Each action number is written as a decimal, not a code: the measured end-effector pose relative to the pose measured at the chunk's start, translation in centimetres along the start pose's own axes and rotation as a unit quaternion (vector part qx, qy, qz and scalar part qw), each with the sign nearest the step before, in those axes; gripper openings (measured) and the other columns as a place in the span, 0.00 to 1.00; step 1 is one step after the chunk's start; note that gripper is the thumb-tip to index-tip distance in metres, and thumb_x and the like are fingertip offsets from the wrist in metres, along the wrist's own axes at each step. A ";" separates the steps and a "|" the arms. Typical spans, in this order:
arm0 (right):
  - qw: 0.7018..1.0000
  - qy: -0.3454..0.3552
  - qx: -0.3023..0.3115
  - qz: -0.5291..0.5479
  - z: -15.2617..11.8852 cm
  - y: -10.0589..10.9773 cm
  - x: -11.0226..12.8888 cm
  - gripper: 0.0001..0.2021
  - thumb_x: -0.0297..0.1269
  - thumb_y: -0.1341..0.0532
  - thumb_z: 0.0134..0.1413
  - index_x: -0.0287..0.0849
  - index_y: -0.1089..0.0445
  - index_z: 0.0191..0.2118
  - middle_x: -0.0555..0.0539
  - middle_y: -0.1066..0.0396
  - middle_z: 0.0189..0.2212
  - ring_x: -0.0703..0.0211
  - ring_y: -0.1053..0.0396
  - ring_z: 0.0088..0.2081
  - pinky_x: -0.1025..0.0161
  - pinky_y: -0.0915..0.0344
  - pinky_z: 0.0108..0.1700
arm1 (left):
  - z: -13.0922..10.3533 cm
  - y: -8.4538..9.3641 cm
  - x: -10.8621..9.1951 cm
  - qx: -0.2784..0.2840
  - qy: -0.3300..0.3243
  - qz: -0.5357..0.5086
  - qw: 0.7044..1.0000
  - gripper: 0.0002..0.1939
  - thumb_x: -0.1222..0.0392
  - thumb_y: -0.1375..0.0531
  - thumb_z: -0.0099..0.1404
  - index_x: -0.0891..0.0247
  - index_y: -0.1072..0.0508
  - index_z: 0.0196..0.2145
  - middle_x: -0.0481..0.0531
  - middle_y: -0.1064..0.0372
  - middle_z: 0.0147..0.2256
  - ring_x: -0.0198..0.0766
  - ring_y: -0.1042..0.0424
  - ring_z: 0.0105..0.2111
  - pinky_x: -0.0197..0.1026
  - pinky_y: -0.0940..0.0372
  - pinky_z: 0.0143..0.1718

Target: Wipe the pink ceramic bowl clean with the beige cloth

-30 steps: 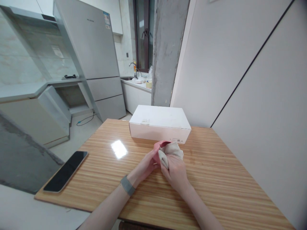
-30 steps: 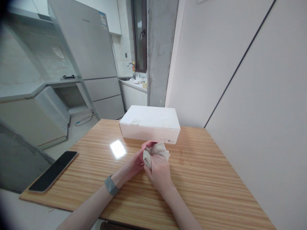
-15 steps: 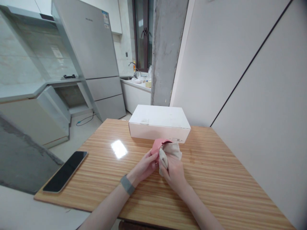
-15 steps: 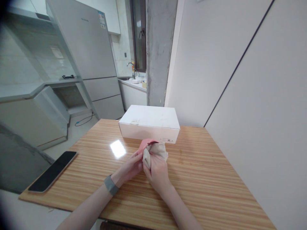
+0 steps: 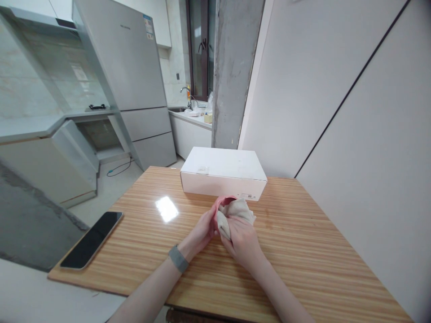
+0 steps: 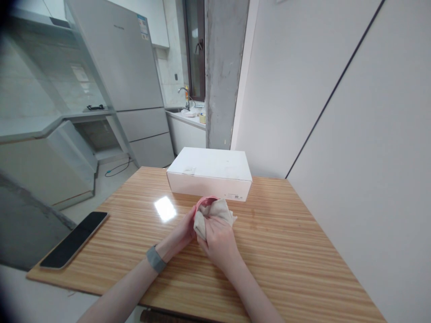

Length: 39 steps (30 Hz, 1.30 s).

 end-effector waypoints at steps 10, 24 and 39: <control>1.000 0.000 0.002 0.010 -0.2 -0.2 0.2 0.11 0.29 0.45 0.56 0.38 0.30 0.44 0.41 0.24 0.31 0.50 0.26 0.33 0.50 0.28 0.42 | 0.1 0.5 0.1 -0.013 0.005 0.022 1.000 0.27 0.41 0.43 0.63 0.65 0.27 0.50 0.58 0.25 0.44 0.47 0.30 0.49 0.42 0.36 0.47; 0.996 -0.072 -0.042 0.006 -0.5 -0.2 -1.1 0.08 0.31 0.46 0.59 0.37 0.30 0.39 0.41 0.25 0.30 0.50 0.27 0.34 0.54 0.30 0.39 | -0.8 0.0 0.8 0.034 0.064 -0.054 0.996 0.11 0.59 0.43 0.64 0.66 0.23 0.36 0.53 0.25 0.35 0.36 0.29 0.35 0.35 0.38 0.37; 0.995 -0.102 -0.006 0.018 -0.2 -0.8 -1.1 0.08 0.31 0.46 0.59 0.38 0.30 0.37 0.41 0.25 0.29 0.50 0.28 0.32 0.54 0.33 0.38 | -1.0 -0.9 0.8 0.052 0.047 -0.017 0.997 0.25 0.45 0.45 0.67 0.62 0.31 0.55 0.59 0.29 0.51 0.46 0.32 0.53 0.42 0.34 0.47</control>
Point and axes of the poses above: each hand's wrist, its own z-axis towards the middle knuckle, its own y-axis out of the back of the hand, x = y × z, the point moved 6 cm from there along z, towards the middle knuckle
